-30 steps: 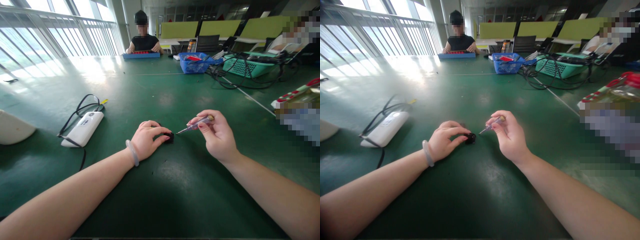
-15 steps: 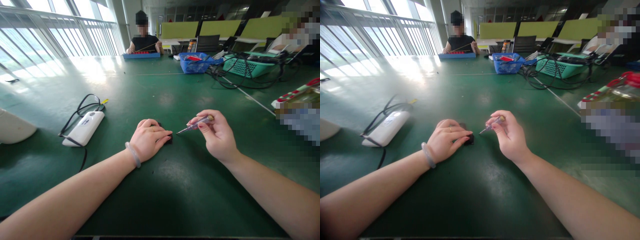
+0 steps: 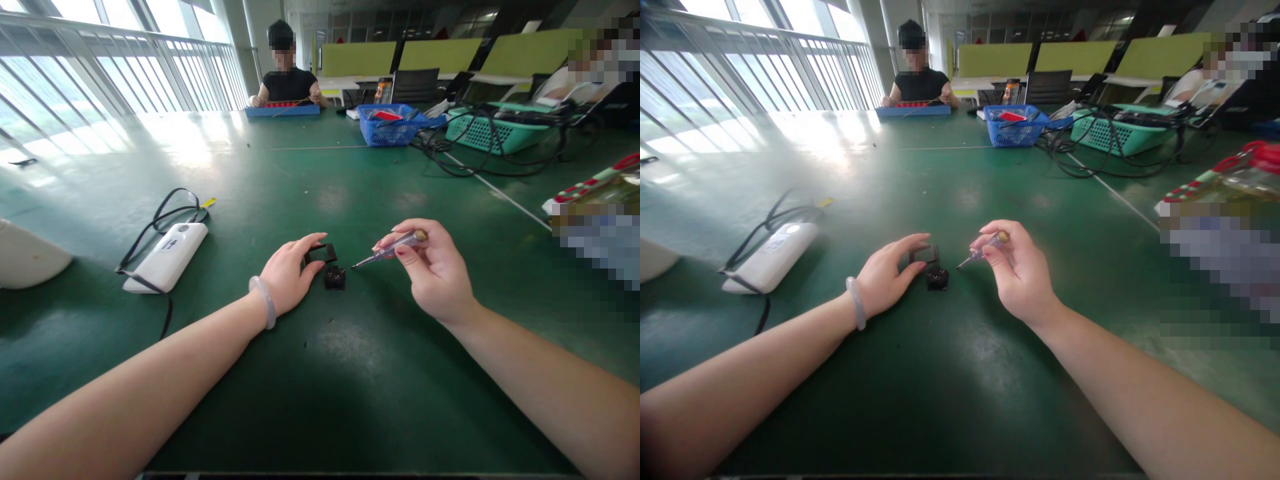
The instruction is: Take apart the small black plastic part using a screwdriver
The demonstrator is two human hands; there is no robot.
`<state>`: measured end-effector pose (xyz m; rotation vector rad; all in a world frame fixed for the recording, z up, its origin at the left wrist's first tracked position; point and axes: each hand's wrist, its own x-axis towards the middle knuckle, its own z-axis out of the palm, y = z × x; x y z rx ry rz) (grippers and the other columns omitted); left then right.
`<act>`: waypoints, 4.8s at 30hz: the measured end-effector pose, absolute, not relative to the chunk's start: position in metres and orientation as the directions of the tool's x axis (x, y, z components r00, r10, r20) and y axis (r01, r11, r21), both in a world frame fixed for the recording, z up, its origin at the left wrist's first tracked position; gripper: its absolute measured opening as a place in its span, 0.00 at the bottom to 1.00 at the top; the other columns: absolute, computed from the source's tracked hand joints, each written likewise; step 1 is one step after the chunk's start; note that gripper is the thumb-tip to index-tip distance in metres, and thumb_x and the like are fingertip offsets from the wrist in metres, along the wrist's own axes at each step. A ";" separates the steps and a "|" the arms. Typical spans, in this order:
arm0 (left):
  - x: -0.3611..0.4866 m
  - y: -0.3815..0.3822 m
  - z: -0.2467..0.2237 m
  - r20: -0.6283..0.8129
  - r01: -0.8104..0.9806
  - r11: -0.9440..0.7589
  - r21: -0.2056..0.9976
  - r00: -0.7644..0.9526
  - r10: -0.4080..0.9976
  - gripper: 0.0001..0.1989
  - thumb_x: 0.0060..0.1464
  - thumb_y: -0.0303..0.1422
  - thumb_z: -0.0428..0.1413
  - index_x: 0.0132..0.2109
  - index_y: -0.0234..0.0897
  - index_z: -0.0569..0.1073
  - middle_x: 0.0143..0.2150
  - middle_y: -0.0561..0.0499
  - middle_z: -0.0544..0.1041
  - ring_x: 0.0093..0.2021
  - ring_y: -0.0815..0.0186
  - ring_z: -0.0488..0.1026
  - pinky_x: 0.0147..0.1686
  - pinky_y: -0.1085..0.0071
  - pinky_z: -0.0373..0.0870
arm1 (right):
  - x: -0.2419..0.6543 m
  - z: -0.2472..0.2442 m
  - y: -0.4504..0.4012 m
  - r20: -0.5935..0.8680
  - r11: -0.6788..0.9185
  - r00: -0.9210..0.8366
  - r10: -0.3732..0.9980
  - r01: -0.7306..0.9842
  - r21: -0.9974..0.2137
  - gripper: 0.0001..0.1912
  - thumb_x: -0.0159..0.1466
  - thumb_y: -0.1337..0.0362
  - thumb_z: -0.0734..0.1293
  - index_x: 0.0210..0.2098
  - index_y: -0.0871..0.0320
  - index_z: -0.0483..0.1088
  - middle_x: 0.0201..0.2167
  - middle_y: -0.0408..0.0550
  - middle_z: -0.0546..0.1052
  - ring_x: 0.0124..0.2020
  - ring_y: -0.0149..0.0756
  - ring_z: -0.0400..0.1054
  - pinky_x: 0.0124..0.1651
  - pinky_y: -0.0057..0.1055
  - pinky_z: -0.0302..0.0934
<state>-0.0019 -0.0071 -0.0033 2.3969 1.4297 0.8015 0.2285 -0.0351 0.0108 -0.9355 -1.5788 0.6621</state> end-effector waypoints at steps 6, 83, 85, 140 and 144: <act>0.000 -0.016 0.000 0.391 0.509 -0.682 0.525 0.567 0.725 0.26 0.57 0.32 0.54 0.62 0.42 0.59 0.50 0.50 0.76 0.50 0.62 0.71 0.54 0.63 0.66 | 0.230 0.009 -0.034 0.529 0.527 -0.053 0.847 0.218 -0.822 0.08 0.65 0.64 0.63 0.44 0.54 0.64 0.35 0.46 0.76 0.39 0.39 0.74 0.47 0.44 0.69; 0.002 -0.009 -0.002 0.127 0.681 -0.560 0.473 0.576 0.808 0.20 0.53 0.38 0.58 0.54 0.45 0.72 0.51 0.47 0.73 0.55 0.56 0.67 0.57 0.56 0.63 | 0.230 0.015 -0.035 0.492 0.498 -0.104 0.865 0.044 -0.866 0.05 0.65 0.64 0.63 0.41 0.54 0.62 0.35 0.45 0.75 0.42 0.40 0.73 0.50 0.46 0.67; 0.002 -0.009 -0.002 0.122 0.684 -0.554 0.474 0.572 0.811 0.20 0.53 0.38 0.58 0.54 0.45 0.72 0.51 0.47 0.73 0.55 0.56 0.67 0.57 0.56 0.63 | 0.230 0.016 -0.034 0.455 0.459 -0.098 0.885 0.025 -0.888 0.05 0.65 0.63 0.63 0.41 0.54 0.62 0.34 0.45 0.76 0.42 0.40 0.73 0.49 0.44 0.68; 0.000 -0.010 -0.003 0.131 0.669 -0.573 0.472 0.590 0.797 0.20 0.54 0.39 0.57 0.55 0.46 0.71 0.52 0.47 0.73 0.56 0.55 0.66 0.57 0.55 0.63 | 0.240 -0.006 -0.009 -0.069 -0.075 -0.031 0.997 -0.323 -0.943 0.02 0.62 0.65 0.64 0.32 0.55 0.65 0.28 0.44 0.78 0.31 0.35 0.75 0.38 0.36 0.72; 0.000 -0.010 -0.004 0.134 0.667 -0.574 0.475 0.590 0.796 0.20 0.54 0.39 0.57 0.55 0.47 0.71 0.51 0.47 0.73 0.56 0.55 0.66 0.57 0.55 0.63 | 0.234 -0.003 -0.013 -0.103 -0.124 -0.079 0.991 -0.340 -0.932 0.02 0.62 0.66 0.65 0.33 0.55 0.65 0.29 0.44 0.79 0.32 0.35 0.76 0.39 0.36 0.71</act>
